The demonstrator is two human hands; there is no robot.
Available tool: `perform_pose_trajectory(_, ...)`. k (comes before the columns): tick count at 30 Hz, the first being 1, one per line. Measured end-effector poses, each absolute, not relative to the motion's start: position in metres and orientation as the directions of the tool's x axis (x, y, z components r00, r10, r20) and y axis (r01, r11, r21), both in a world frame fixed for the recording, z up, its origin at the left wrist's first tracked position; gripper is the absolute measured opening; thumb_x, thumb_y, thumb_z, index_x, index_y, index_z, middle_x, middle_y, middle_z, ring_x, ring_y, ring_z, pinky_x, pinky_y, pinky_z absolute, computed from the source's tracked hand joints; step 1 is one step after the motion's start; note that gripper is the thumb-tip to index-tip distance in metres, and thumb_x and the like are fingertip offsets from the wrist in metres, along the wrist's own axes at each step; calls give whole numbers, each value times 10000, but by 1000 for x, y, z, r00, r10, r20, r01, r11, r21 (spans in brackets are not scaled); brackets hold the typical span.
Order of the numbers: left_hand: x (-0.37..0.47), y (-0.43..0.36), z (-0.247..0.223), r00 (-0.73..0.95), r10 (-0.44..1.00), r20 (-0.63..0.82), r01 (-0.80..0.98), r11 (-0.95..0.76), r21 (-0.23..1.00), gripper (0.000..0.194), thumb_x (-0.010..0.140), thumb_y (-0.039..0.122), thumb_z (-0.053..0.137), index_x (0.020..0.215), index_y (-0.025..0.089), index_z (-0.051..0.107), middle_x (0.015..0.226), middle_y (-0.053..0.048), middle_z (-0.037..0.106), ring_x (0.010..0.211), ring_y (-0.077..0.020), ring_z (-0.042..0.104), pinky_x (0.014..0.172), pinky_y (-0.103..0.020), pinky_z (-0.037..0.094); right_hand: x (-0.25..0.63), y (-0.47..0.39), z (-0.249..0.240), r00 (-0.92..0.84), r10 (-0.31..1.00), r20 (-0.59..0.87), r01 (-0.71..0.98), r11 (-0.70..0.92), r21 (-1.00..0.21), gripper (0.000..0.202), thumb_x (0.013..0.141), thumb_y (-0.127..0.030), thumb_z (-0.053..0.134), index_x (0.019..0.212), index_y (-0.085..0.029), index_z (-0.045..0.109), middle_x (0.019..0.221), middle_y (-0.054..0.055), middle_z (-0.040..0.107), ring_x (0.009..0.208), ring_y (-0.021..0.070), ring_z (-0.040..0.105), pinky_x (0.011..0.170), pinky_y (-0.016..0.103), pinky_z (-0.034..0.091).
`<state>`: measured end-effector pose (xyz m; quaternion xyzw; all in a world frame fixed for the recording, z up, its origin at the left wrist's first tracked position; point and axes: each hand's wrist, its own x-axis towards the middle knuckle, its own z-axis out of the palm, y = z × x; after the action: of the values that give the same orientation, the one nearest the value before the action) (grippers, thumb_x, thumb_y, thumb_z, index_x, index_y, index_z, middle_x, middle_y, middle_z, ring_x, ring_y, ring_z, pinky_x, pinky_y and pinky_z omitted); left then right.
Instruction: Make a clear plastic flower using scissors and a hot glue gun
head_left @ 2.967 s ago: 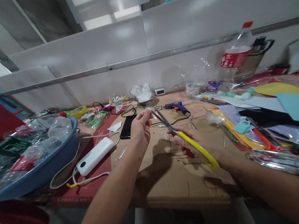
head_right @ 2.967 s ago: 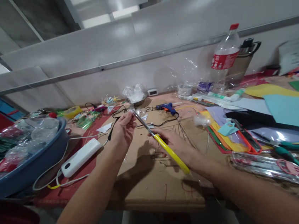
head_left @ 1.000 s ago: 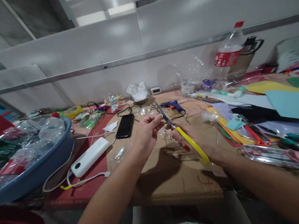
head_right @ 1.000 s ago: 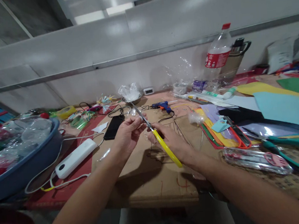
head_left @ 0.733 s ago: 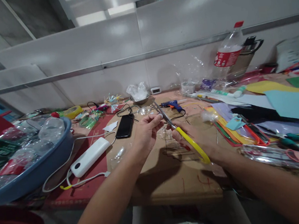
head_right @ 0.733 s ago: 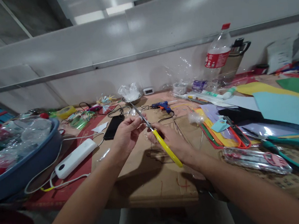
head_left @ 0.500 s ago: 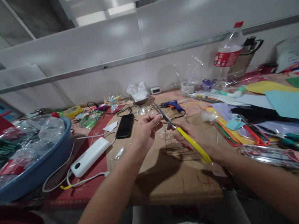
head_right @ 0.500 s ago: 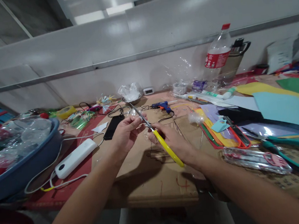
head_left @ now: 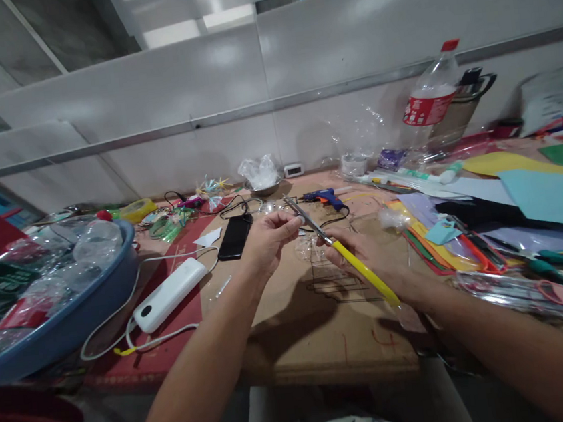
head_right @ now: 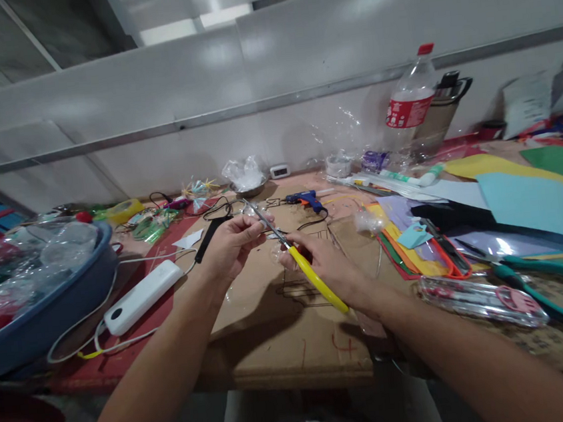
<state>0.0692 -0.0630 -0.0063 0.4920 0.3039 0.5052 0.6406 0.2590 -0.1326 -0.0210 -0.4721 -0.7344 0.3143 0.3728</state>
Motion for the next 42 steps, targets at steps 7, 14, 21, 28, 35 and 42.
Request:
perform_pose_trajectory(7, 62, -59, -1, 306, 936, 175, -249, -99, 963, 314, 556, 327, 917, 594, 144, 666, 680, -10, 609, 606, -77, 500, 574, -227, 370, 258, -133, -16, -291, 925, 245, 464, 360, -809, 495, 881, -620, 591, 1078, -177, 689, 885, 51, 674, 795, 197, 588, 709, 299, 479)
perform_pose_trajectory(14, 58, -58, 1, 337, 923, 186, -206, -120, 971, 315, 534, 321, 920, 580, 148, 661, 618, 2, 554, 555, -68, 419, 536, -238, 301, 258, -135, -11, -296, 920, 257, 478, 376, -794, 540, 885, -623, 594, 1148, -163, 695, 883, 49, 681, 774, 187, 594, 711, 297, 473)
perform_pose_trajectory(21, 53, -52, 0, 327, 921, 210, -112, -183, 977, 275, 539, 319, 904, 580, 162, 683, 611, -9, 596, 590, -93, 455, 564, -242, 325, 259, -134, -11, -313, 918, 245, 500, 379, -779, 525, 900, -615, 575, 1128, -161, 709, 913, 52, 703, 786, 188, 602, 718, 290, 475)
perform_pose_trajectory(28, 45, -47, 2, 359, 907, 219, -24, -226, 974, 262, 571, 330, 885, 570, 173, 675, 595, 1, 598, 597, -100, 476, 601, -247, 365, 259, -131, -13, -352, 898, 265, 495, 419, -761, 472, 911, -575, 582, 1138, -188, 726, 965, 57, 734, 860, 217, 636, 768, 310, 497)
perform_pose_trajectory(35, 38, -42, 1, 389, 905, 171, 18, -193, 981, 233, 541, 305, 903, 566, 188, 703, 587, -2, 621, 587, -103, 493, 580, -240, 378, 257, -132, -7, -380, 890, 252, 529, 432, -730, 381, 895, -476, 591, 1097, -186, 733, 1002, 72, 760, 875, 234, 667, 789, 334, 509)
perform_pose_trajectory(42, 25, -31, 2, 418, 906, 66, 1, -73, 997, 300, 500, 328, 934, 557, 167, 688, 540, -9, 586, 515, -76, 445, 498, -219, 313, 266, -143, -3, -370, 918, 143, 603, 355, -714, 383, 902, -500, 587, 1103, -198, 710, 1101, 93, 746, 943, 257, 674, 825, 358, 517)
